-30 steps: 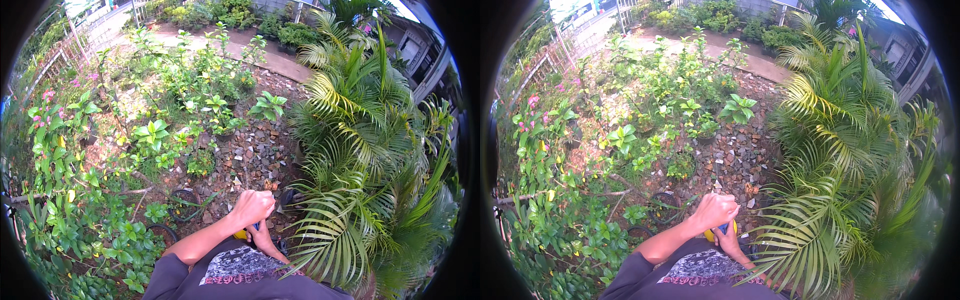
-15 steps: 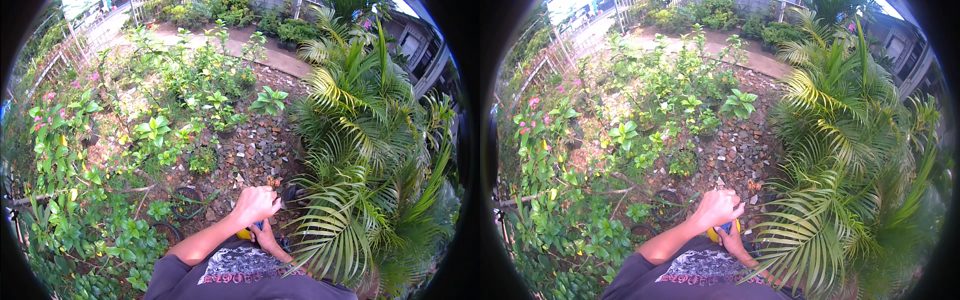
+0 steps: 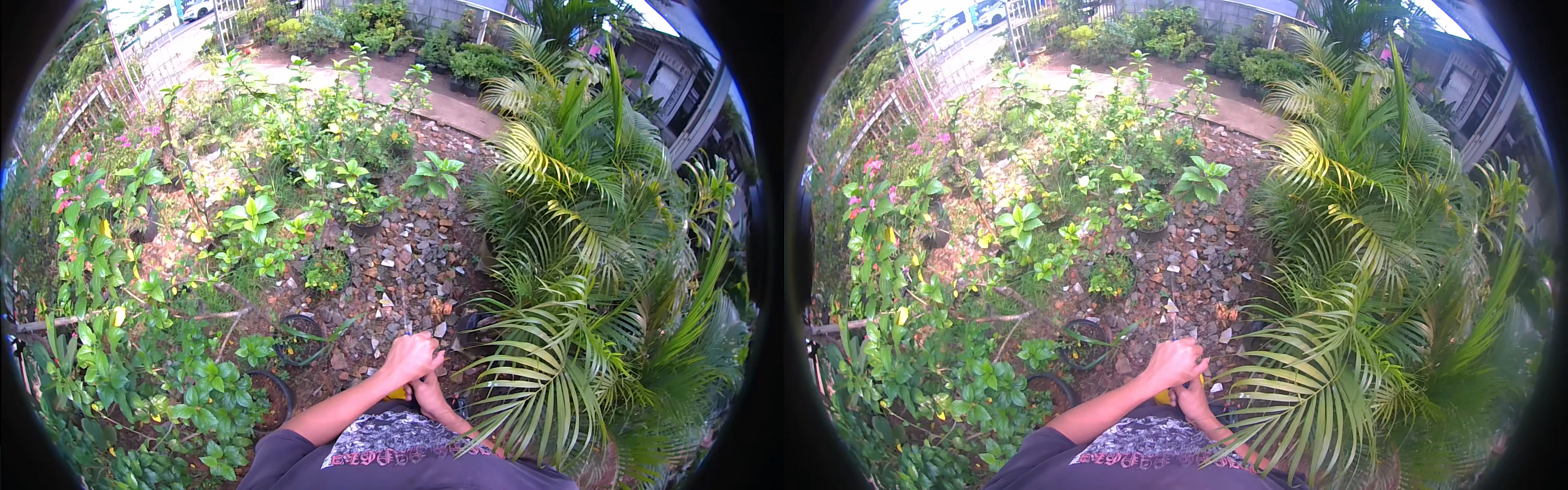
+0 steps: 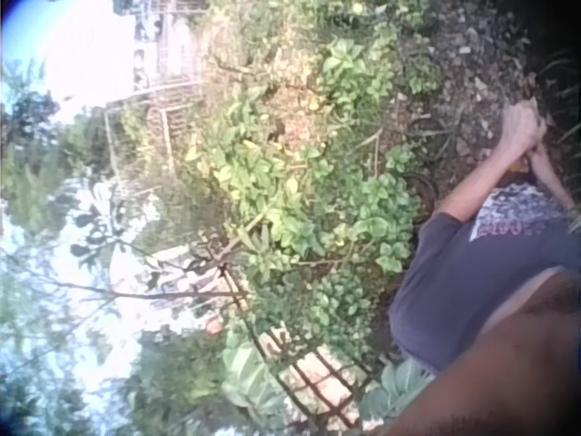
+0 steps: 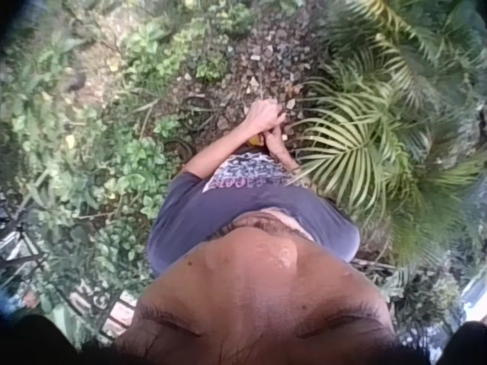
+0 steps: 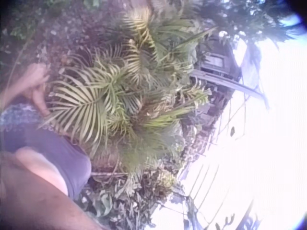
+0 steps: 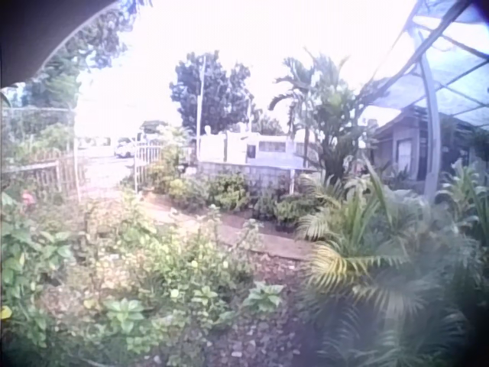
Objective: The person uses a yellow and blue handheld pressure sprayer to mist water or solution onto various plants in a garden. They walk along a narrow path, spraying the leaves and stems of potted and ground plants, including palms and flowering shrubs.
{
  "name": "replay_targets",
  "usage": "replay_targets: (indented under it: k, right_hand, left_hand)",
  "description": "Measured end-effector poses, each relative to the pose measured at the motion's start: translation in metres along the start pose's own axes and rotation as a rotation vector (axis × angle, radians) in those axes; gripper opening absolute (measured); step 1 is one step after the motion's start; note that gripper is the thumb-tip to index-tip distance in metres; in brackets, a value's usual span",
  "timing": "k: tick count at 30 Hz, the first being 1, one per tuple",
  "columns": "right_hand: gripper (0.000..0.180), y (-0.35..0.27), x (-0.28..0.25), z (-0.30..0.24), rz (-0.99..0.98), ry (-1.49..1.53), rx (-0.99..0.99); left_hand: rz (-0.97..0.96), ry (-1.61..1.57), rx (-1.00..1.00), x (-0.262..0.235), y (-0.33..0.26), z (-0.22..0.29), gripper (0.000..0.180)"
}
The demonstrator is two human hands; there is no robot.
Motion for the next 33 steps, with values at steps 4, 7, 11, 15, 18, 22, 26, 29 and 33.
replay_targets:
  k: [4, 7, 11, 15, 18, 22, 26, 29, 33]
  right_hand:
    - [0.021, 0.01, 0.003, -0.004, 0.037, 0.055, 0.0]
    - [0.028, 0.02, 0.004, -0.018, 0.015, 0.092, -0.005]
    - [0.038, 0.034, 0.001, -0.025, -0.038, 0.098, 0.019]
    - [0.032, 0.052, -0.003, -0.019, -0.042, 0.058, 0.029]
    - [0.028, 0.057, -0.004, -0.022, -0.057, 0.037, 0.032]
    - [0.025, 0.06, -0.004, -0.022, -0.04, 0.04, 0.034]
    - [0.025, 0.063, -0.002, -0.025, -0.046, 0.069, 0.026]
    - [0.024, 0.064, -0.001, -0.027, -0.045, 0.068, -0.004]
    - [0.027, 0.063, 0.001, -0.037, -0.05, 0.11, 0.0]
  left_hand:
    - [0.048, -0.16, -0.034, -0.002, 0.004, -0.008, 0.032]
    - [0.069, -0.291, -0.105, -0.014, 0.011, -0.011, 0.027]
    - [0.141, -0.426, -0.138, -0.022, 0.009, -0.016, 0.021]
    - [0.178, -0.467, -0.137, -0.023, 0.004, -0.021, 0.024]
    - [0.197, -0.465, -0.107, -0.023, 0.004, -0.024, 0.027]
    - [0.175, -0.47, -0.084, -0.024, 0.004, -0.027, 0.031]
    - [0.164, -0.477, -0.062, -0.027, 0.006, -0.029, 0.032]
    - [0.167, -0.475, -0.046, -0.027, 0.008, -0.031, 0.032]
    - [0.187, -0.46, -0.045, -0.032, 0.011, -0.03, 0.031]
Point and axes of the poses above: each hand's wrist, its own y-axis towards the middle knuckle, its own x-axis out of the palm, z = x × y, the point moved 1 cm from there along y, towards the middle knuckle, and after that the axes turned 1 degree about -z, right-handed, at the moved point
